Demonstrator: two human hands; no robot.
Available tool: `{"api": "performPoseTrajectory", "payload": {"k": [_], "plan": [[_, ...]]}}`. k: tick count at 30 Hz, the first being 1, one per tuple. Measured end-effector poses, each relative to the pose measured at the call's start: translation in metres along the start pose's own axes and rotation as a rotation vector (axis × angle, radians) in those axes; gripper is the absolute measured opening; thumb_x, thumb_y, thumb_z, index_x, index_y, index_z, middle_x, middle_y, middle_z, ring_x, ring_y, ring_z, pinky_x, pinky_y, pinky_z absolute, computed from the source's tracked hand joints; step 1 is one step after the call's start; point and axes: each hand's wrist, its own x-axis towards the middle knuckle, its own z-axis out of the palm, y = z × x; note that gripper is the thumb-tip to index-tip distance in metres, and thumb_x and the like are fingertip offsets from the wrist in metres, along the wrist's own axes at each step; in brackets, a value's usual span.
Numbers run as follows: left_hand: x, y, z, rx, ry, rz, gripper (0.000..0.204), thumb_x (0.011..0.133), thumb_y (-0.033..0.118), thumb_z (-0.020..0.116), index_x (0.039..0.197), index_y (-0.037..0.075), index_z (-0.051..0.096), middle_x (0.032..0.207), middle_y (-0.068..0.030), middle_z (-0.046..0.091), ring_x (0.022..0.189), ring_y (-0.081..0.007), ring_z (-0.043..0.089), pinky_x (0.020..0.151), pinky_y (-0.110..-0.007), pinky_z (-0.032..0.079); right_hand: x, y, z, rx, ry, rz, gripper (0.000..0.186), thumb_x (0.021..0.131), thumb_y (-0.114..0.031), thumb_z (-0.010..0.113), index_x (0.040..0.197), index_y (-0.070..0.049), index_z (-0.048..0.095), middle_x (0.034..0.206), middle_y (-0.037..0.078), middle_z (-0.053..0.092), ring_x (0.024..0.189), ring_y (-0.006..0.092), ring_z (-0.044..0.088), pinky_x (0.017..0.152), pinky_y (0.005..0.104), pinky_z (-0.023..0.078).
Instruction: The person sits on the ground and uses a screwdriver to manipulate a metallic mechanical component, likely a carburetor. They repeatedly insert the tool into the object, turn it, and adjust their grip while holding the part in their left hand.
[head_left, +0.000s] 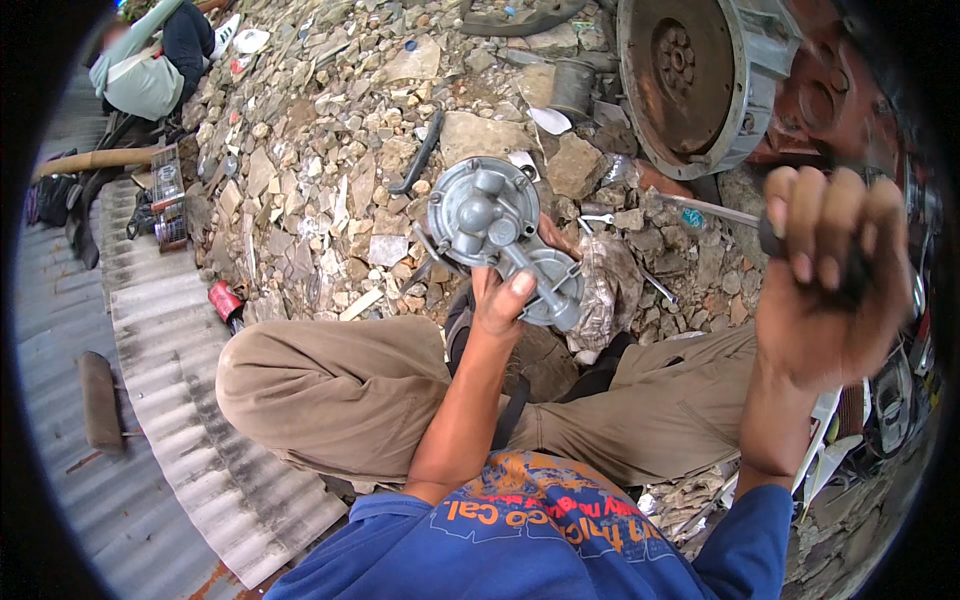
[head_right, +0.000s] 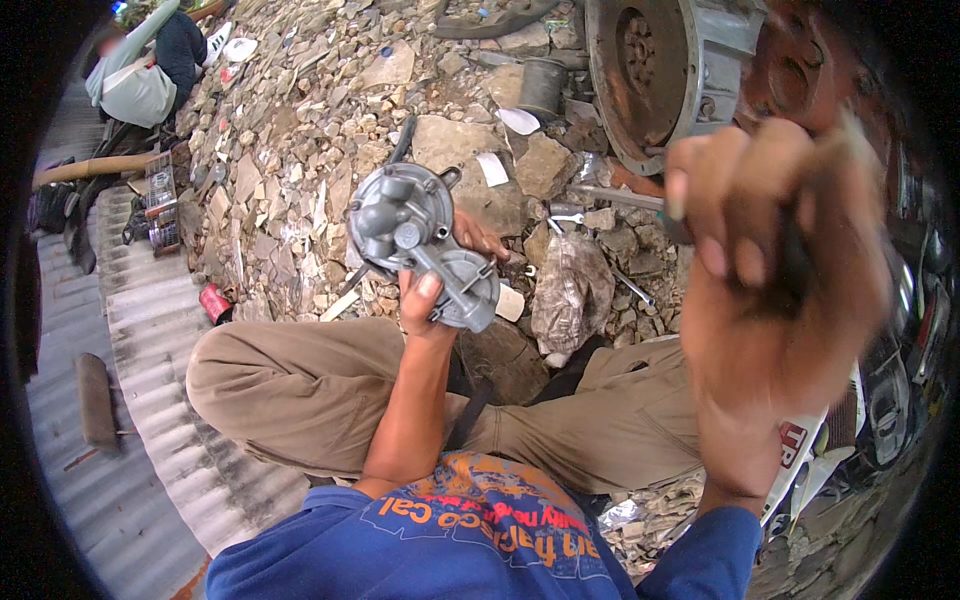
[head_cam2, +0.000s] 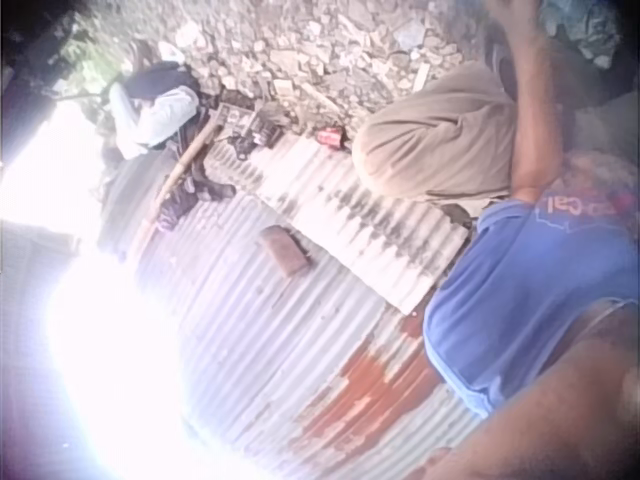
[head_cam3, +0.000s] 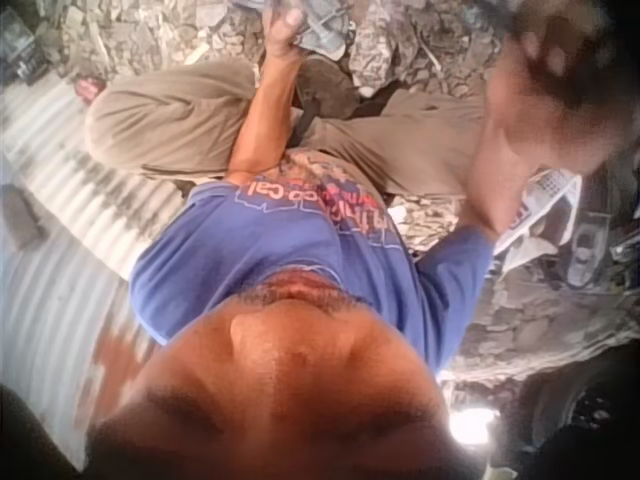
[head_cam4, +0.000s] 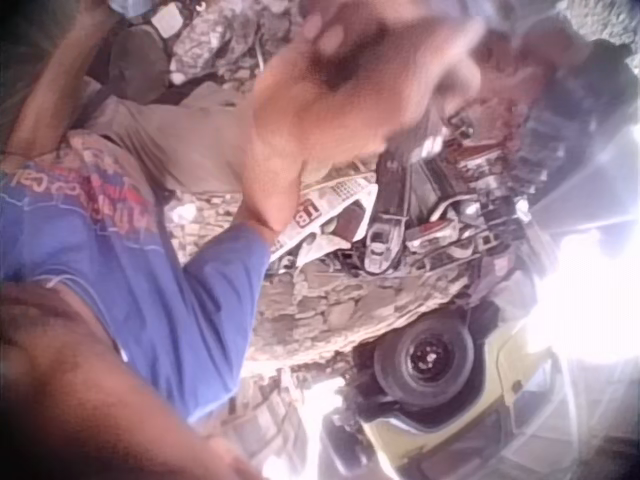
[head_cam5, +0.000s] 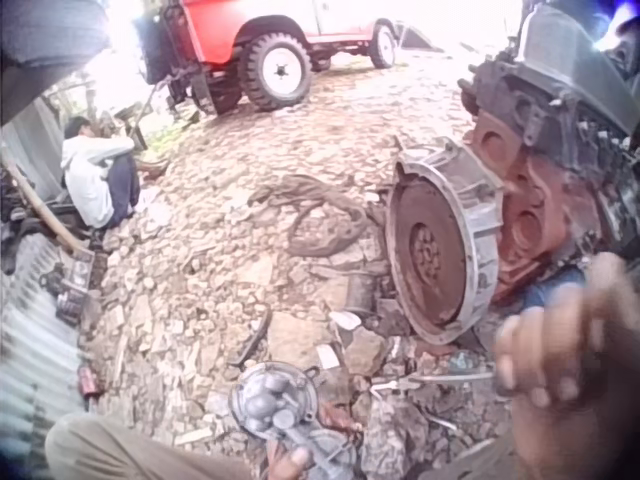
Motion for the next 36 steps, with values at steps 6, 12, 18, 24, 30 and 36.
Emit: {"api": "performPoseTrajectory", "payload": {"k": [6, 12, 18, 24, 30, 36], "plan": [[-0.002, 0.007, 0.003, 0.082, -0.142, 0.085, 0.063, 0.071, 0.038, 0.074, 0.113, -0.004, 0.052, 0.099, -0.0154, 0.056, 0.092, -0.0291, 0.062, 0.082, -0.044, 0.052, -0.003, 0.026, -0.003, -0.038, 0.135, 0.161, 0.021, 0.100, -0.020, 0.051, 0.084, -0.008, 0.046, 0.061, -0.001, 0.038, 0.055, 0.0107, 0.039, 0.067, 0.0313, 0.038], [-0.003, 0.003, 0.000, 0.070, -0.266, 0.175, 0.061, 0.071, 0.033, 0.071, 0.115, -0.005, 0.050, 0.098, -0.0173, 0.054, 0.091, -0.0310, 0.059, 0.080, -0.046, 0.052, -0.003, 0.030, 0.001, -0.006, 0.158, 0.154, 0.019, 0.098, -0.015, 0.057, 0.084, -0.006, 0.050, 0.059, 0.000, 0.041, 0.051, 0.0104, 0.039, 0.060, 0.0293, 0.037], [-0.008, 0.015, 0.012, 0.054, -0.252, 0.141, 0.062, 0.071, 0.034, 0.071, 0.115, -0.004, 0.050, 0.098, -0.0165, 0.054, 0.091, -0.0308, 0.059, 0.081, -0.046, 0.052, -0.002, 0.030, 0.003, 0.004, 0.149, 0.171, 0.019, 0.099, -0.013, 0.057, 0.082, -0.006, 0.049, 0.058, -0.001, 0.040, 0.051, 0.0087, 0.035, 0.056, 0.0269, 0.033], [-0.006, 0.015, 0.007, 0.034, -0.262, 0.128, 0.061, 0.070, 0.039, 0.072, 0.109, -0.002, 0.050, 0.095, -0.0146, 0.053, 0.088, -0.0298, 0.059, 0.081, -0.044, 0.050, -0.005, 0.031, 0.010, -0.006, 0.141, 0.182, 0.020, 0.099, -0.012, 0.056, 0.082, -0.006, 0.048, 0.058, -0.001, 0.040, 0.051, 0.0081, 0.035, 0.055, 0.0265, 0.033], [-0.007, 0.025, 0.027, -0.025, -0.081, 0.019, 0.059, 0.059, 0.053, 0.074, 0.086, 0.007, 0.049, 0.082, -0.0089, 0.052, 0.079, -0.0270, 0.061, 0.075, -0.036, 0.043, -0.007, 0.029, 0.010, -0.018, 0.120, 0.193, 0.020, 0.100, -0.014, 0.054, 0.083, -0.007, 0.046, 0.058, -0.001, 0.040, 0.051, 0.0087, 0.036, 0.060, 0.0283, 0.036], [-0.005, 0.023, 0.016, -0.112, -0.220, 0.052, 0.065, 0.067, 0.049, 0.075, 0.103, -0.001, 0.052, 0.090, -0.0122, 0.053, 0.088, -0.0280, 0.060, 0.080, -0.042, 0.051, -0.007, 0.018, 0.004, 0.152, -0.028, 0.102, 0.025, 0.100, -0.030, 0.049, 0.085, -0.013, 0.041, 0.063, -0.003, 0.037, 0.056, 0.0094, 0.035, 0.071, 0.0310, 0.035]]}}
